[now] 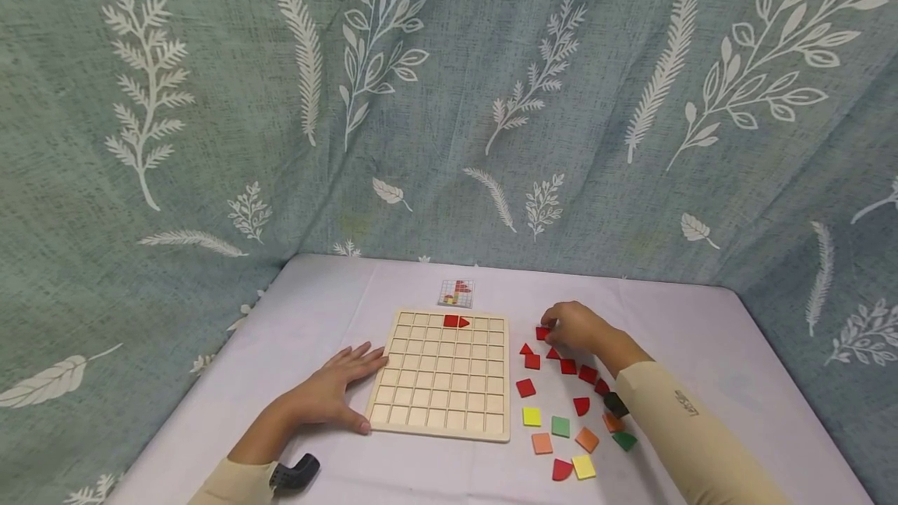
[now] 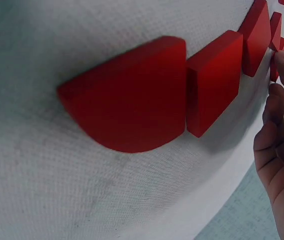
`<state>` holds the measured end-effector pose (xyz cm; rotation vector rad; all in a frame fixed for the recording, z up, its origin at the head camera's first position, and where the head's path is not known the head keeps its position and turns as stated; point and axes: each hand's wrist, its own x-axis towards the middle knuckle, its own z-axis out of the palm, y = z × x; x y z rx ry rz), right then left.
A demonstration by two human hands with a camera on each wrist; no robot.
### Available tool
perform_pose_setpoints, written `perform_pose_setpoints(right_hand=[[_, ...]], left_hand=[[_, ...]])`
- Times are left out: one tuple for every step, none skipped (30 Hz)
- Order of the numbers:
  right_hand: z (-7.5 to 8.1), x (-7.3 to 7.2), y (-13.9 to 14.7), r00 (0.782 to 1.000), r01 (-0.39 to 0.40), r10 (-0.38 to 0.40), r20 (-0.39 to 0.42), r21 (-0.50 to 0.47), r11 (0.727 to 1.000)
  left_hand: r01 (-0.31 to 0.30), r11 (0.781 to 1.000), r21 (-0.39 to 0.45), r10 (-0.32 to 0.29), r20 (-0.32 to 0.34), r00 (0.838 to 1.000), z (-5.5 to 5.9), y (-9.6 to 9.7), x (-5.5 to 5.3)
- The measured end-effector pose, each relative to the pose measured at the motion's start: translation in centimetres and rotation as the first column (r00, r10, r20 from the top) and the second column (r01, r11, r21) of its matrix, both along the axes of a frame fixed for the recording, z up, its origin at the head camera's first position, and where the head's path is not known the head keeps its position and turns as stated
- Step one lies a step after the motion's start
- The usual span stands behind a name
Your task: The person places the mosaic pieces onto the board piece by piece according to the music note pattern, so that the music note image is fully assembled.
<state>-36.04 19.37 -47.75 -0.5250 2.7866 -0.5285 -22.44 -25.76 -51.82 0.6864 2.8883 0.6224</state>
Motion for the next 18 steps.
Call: perform_pose_setpoints(right_hand=[[-0.05, -0.02, 0.0, 1.0, 0.004, -0.004, 0.001, -0.002, 1.0], [-0.07, -0.02, 0.0, 1.0, 0.006, -0.006, 0.001, -0.005, 1.0], [-0.07, -0.01, -0.02, 1.0, 0.005, -0.005, 0.0, -0.004, 1.0], [-0.07, -0.01, -0.04, 1.0, 0.006, -0.006, 0.001, -0.005, 1.0], [-0.05, 0.0, -0.05, 1.0, 0.009, -0.009, 0.001, -0.003, 1.0], [-0.02, 0.02, -0.09, 1.0, 0.005, -0.005, -0.001, -0.002, 1.0], [0.03, 0.06, -0.1, 1.0, -0.002, 0.002, -0.003, 0.0, 1.0], [0.05, 0.09, -0.13, 1.0, -0.006, 0.006, -0.004, 0.003, 1.0], [0.07, 0.13, -0.17, 1.0, -0.01, 0.01, -0.003, 0.006, 1.0], [0.06, 0.16, -0.22, 1.0, -0.009, 0.009, 0.0, 0.009, 1.0], [0.07, 0.2, -0.28, 1.0, -0.01, 0.01, 0.002, 0.014, 1.0], [0.09, 0.25, -0.33, 1.0, -0.01, 0.01, 0.004, 0.018, 1.0], [0.07, 0.29, -0.37, 1.0, -0.018, 0.018, 0.003, 0.026, 1.0], [0.07, 0.34, -0.41, 1.0, -0.023, 0.023, 0.003, 0.033, 0.999], [0.08, 0.39, -0.46, 1.0, -0.022, 0.022, 0.004, 0.038, 0.999], [0.07, 0.43, -0.51, 1.0, -0.02, 0.02, 0.005, 0.043, 0.999], [0.09, 0.49, -0.55, 1.0, -0.02, 0.02, 0.003, 0.048, 0.999], [0.11, 0.53, -0.6, 1.0, -0.022, 0.022, 0.001, 0.052, 0.998]], left_hand=[[0.004, 1.0, 0.003, -0.004, -0.002, 1.0, 0.01, -0.02, -0.01], [0.008, 1.0, 0.006, -0.008, -0.003, 1.0, 0.03, -0.04, -0.03], [0.009, 1.0, 0.009, -0.009, -0.005, 1.0, 0.02, -0.05, -0.05], [0.009, 1.0, 0.011, -0.009, -0.005, 1.0, 0.05, -0.06, -0.08], [0.01, 1.0, 0.013, -0.01, -0.007, 1.0, 0.06, -0.07, -0.1], [0.01, 1.0, 0.015, -0.009, -0.007, 1.0, 0.06, -0.08, -0.11], [0.009, 1.0, 0.016, -0.009, -0.007, 1.0, 0.07, -0.08, -0.11], [0.007, 1.0, 0.015, -0.007, -0.007, 1.0, 0.06, -0.07, -0.11], [0.004, 1.0, 0.014, -0.004, -0.006, 1.0, 0.05, -0.07, -0.11], [0.002, 1.0, 0.014, -0.002, -0.004, 1.0, 0.05, -0.06, -0.1], [0.001, 1.0, 0.015, -0.001, -0.002, 1.0, 0.03, -0.05, -0.08], [-0.001, 1.0, 0.015, 0.001, -0.001, 1.0, 0.01, -0.04, -0.06], [-0.004, 1.0, 0.015, 0.004, -0.001, 1.0, -0.01, -0.03, -0.05], [-0.004, 1.0, 0.016, 0.004, -0.001, 1.0, -0.03, -0.03, -0.04], [-0.006, 1.0, 0.014, 0.006, -0.001, 1.0, -0.05, -0.02, -0.03], [-0.005, 1.0, 0.014, 0.005, 0.0, 1.0, -0.07, -0.02, -0.03], [-0.005, 1.0, 0.014, 0.005, -0.001, 1.0, -0.09, -0.02, -0.02], [-0.004, 1.0, 0.014, 0.004, -0.002, 1.0, -0.1, -0.02, -0.01]])
